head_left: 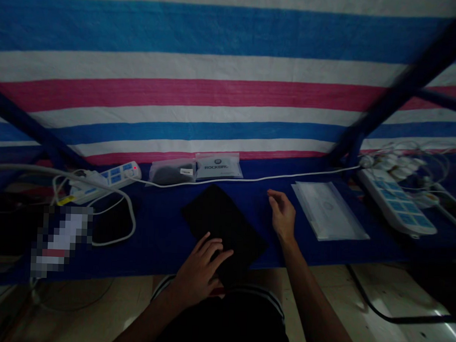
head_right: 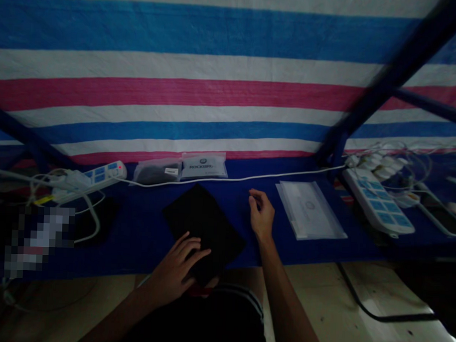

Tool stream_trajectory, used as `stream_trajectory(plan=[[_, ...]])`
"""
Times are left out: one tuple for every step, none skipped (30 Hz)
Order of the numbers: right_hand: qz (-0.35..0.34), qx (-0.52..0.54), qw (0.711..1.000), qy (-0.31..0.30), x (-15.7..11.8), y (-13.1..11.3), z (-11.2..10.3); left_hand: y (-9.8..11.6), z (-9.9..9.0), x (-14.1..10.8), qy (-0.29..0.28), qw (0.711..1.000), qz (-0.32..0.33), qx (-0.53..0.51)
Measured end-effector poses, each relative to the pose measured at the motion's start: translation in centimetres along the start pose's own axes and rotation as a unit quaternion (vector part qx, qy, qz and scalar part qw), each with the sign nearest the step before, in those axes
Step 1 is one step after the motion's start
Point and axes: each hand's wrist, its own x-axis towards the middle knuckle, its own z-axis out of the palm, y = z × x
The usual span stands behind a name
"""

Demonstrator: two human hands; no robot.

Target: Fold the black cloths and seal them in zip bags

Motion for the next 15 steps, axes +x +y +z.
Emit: stream_trajectory(plan=[[-0.002,-0.006,1.000,-0.004,0.0,0.0,0.0,-0.2,0.0,-0.2,0.005,1.000,0.003,-0.008],[-0.005,-0.013,1.000,-0.009,0.0,0.0,0.0,-0.5,0.0,-0.4,0.012,1.000,0.006,-0.019],[-0.008,-0.021,1.000,-0.013,0.0,-0.1,0.0,-0.6,-0.1,-0.5,0.017,0.999,0.009,-0.033],[-0.010,-0.028,0.999,-0.018,0.0,-0.1,-0.1,-0.8,-0.3,-0.5,0.021,0.999,0.011,-0.049],[-0.012,-0.035,0.999,-0.021,0.0,-0.1,-0.1,-1.0,-0.5,-0.4,0.020,0.998,0.012,-0.066],[-0.013,-0.041,0.999,-0.024,0.0,-0.1,-0.1,-1.1,-0.7,-0.3,0.018,0.996,0.011,-0.082],[-0.014,-0.046,0.999,-0.026,0.0,-0.1,-0.1,-1.3,-1.0,-0.1,0.013,0.995,0.009,-0.097],[-0.014,-0.051,0.998,-0.027,0.0,-0.1,-0.1,-1.4,-1.3,0.0,0.008,0.994,0.006,-0.110],[-0.014,-0.054,0.998,-0.029,0.0,-0.1,-0.1,-1.6,-1.6,0.2,0.004,0.993,0.002,-0.121],[-0.015,-0.058,0.998,-0.031,0.0,-0.1,-0.1,-1.7,-1.8,0.4,0.002,0.992,-0.001,-0.130],[-0.017,-0.063,0.997,-0.033,0.0,-0.2,-0.1,-1.8,-2.0,0.6,0.002,0.991,-0.004,-0.137],[-0.022,-0.069,0.997,-0.036,0.0,-0.2,-0.1,-2.0,-2.2,0.8,0.004,0.990,-0.006,-0.144],[-0.029,-0.077,0.996,-0.039,0.0,-0.4,-0.1,-2.1,-2.3,1.0,0.006,0.989,-0.008,-0.149],[-0.038,-0.086,0.995,-0.045,-0.1,-0.5,-0.1,-2.3,-2.3,1.2,0.010,0.988,-0.011,-0.155],[-0.050,-0.096,0.993,-0.052,-0.1,-0.7,0.0,-2.4,-2.4,1.5,0.015,0.987,-0.014,-0.162]])
